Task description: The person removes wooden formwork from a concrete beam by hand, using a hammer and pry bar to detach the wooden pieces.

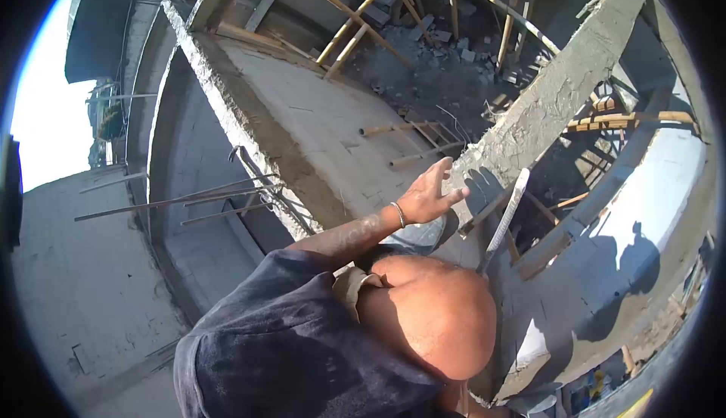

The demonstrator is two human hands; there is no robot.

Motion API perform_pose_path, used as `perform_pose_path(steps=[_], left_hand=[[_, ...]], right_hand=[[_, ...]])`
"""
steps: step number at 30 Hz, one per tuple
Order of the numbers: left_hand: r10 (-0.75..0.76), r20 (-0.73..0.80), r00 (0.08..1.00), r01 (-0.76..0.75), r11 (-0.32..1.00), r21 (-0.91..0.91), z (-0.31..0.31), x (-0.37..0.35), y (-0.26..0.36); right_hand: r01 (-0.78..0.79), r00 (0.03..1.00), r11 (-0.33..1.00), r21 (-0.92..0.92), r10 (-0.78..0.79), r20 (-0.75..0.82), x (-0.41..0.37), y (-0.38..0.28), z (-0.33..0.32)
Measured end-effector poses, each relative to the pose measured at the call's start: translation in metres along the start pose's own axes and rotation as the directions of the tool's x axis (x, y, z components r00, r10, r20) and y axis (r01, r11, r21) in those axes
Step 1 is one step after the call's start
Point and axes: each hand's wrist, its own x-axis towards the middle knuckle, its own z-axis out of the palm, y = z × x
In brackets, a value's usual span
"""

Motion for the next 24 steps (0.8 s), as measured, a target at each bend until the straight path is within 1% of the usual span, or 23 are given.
perform_pose_path(steps=[1, 2, 3, 5, 6, 7, 8, 9, 10, 11, 12, 13, 14, 15, 16, 17, 18, 19, 20, 21, 22, 23, 24], left_hand=[[0.049, -0.062, 0.997, -0.052, 0.997, -0.053, -0.002, 0.006, 0.014], [0.181, -0.098, 0.979, -0.184, 0.982, -0.031, 0.002, 0.009, 0.019], [0.153, 0.075, 0.985, -0.145, 0.983, -0.110, 0.003, 0.010, 0.023], [0.294, 0.177, 0.939, -0.300, 0.954, 0.007, -0.009, -0.010, 0.027], [0.245, 0.131, 0.961, -0.240, 0.969, -0.050, -0.027, -0.024, 0.007], [0.202, 0.068, 0.977, -0.196, 0.977, -0.084, -0.060, -0.033, -0.016], [0.062, -0.175, 0.983, -0.076, 0.994, -0.075, -0.082, -0.053, -0.029], [-0.030, -0.363, 0.931, 0.023, 0.999, -0.023, -0.100, -0.077, -0.059], [-0.120, -0.568, 0.814, 0.165, 0.986, 0.029, -0.112, -0.106, -0.089], [-0.197, -0.676, 0.710, 0.342, 0.936, 0.087, -0.125, -0.136, -0.104], [-0.345, -0.686, 0.640, 0.531, 0.844, 0.071, -0.135, -0.164, -0.113], [-0.426, -0.687, 0.589, 0.625, 0.779, 0.052, -0.139, -0.184, -0.121], [-0.381, -0.695, 0.609, 0.610, 0.785, 0.104, -0.138, -0.194, -0.118], [-0.351, -0.641, 0.683, 0.562, 0.813, 0.154, -0.133, -0.198, -0.123], [-0.375, -0.555, 0.742, 0.457, 0.890, 0.010, -0.125, -0.188, -0.119], [-0.400, -0.401, 0.824, 0.414, 0.909, -0.055, -0.119, -0.172, -0.109], [-0.322, -0.272, 0.907, 0.304, 0.947, -0.106, -0.111, -0.149, -0.111], [-0.292, -0.166, 0.942, 0.287, 0.956, -0.054, -0.102, -0.120, -0.092], [-0.136, -0.091, 0.987, 0.134, 0.991, -0.027, -0.091, -0.095, -0.091], [-0.026, 0.044, 0.999, 0.028, 0.999, -0.045, -0.078, -0.070, -0.082], [0.043, 0.167, 0.985, -0.035, 0.998, -0.050, -0.073, -0.048, -0.071], [0.102, 0.260, 0.960, -0.093, 0.995, -0.046, -0.073, -0.028, -0.058], [0.154, 0.335, 0.929, -0.149, 0.988, -0.041, -0.072, -0.006, -0.042]], right_hand=[[-0.022, 1.000, 0.999, -0.033, 0.021, -0.016, 0.004, 0.004, -0.016], [-0.032, 0.999, 0.998, -0.053, 0.031, -0.030, 0.011, 0.006, -0.025], [-0.049, 0.997, 0.996, -0.075, 0.044, -0.060, 0.017, 0.007, -0.043], [-0.066, 0.996, 0.990, -0.125, 0.059, -0.062, 0.021, 0.006, -0.053], [-0.091, 0.992, 0.984, -0.154, 0.077, -0.097, 0.025, 0.001, -0.073], [-0.107, 0.991, 0.977, -0.182, 0.089, -0.104, 0.028, -0.002, -0.079], [-0.113, 0.990, 0.973, -0.200, 0.092, -0.110, 0.032, -0.005, -0.084], [-0.108, 0.990, 0.972, -0.208, 0.086, -0.112, 0.036, -0.009, -0.087], [-0.108, 0.990, 0.969, -0.222, 0.086, -0.108, 0.040, -0.012, -0.091], [-0.111, 0.991, 0.966, -0.232, 0.090, -0.099, 0.042, -0.016, -0.095], [-0.107, 0.992, 0.966, -0.237, 0.088, -0.089, 0.047, -0.023, -0.098], [-0.099, 0.994, 0.966, -0.237, 0.083, -0.075, 0.051, -0.031, -0.100], [-0.083, 0.996, 0.969, -0.232, 0.071, -0.058, 0.050, -0.047, -0.100], [-0.069, 0.998, 0.968, -0.241, 0.064, -0.026, 0.046, -0.056, -0.093], [-0.038, 0.999, 0.971, -0.236, 0.035, -0.018, 0.041, -0.071, -0.088], [-0.047, 0.998, 0.972, -0.230, 0.035, -0.057, 0.036, -0.080, -0.098], [0.033, 0.996, 0.955, -0.295, -0.055, -0.066, 0.029, -0.092, -0.094], [0.138, 0.984, 0.970, -0.198, -0.157, -0.082, 0.023, -0.099, -0.090], [0.076, 0.994, 0.994, -0.077, -0.081, -0.067, 0.016, -0.105, -0.086], [0.146, 0.984, 0.987, -0.068, -0.152, -0.093, 0.009, -0.097, -0.077], [0.089, 0.994, 0.996, 0.004, -0.088, -0.061, 0.002, -0.098, -0.068], [0.036, 0.999, 0.999, 0.039, -0.035, -0.040, -0.008, -0.110, -0.065], [0.068, 0.997, 0.996, 0.064, -0.065, -0.051, -0.014, -0.111, -0.057]])
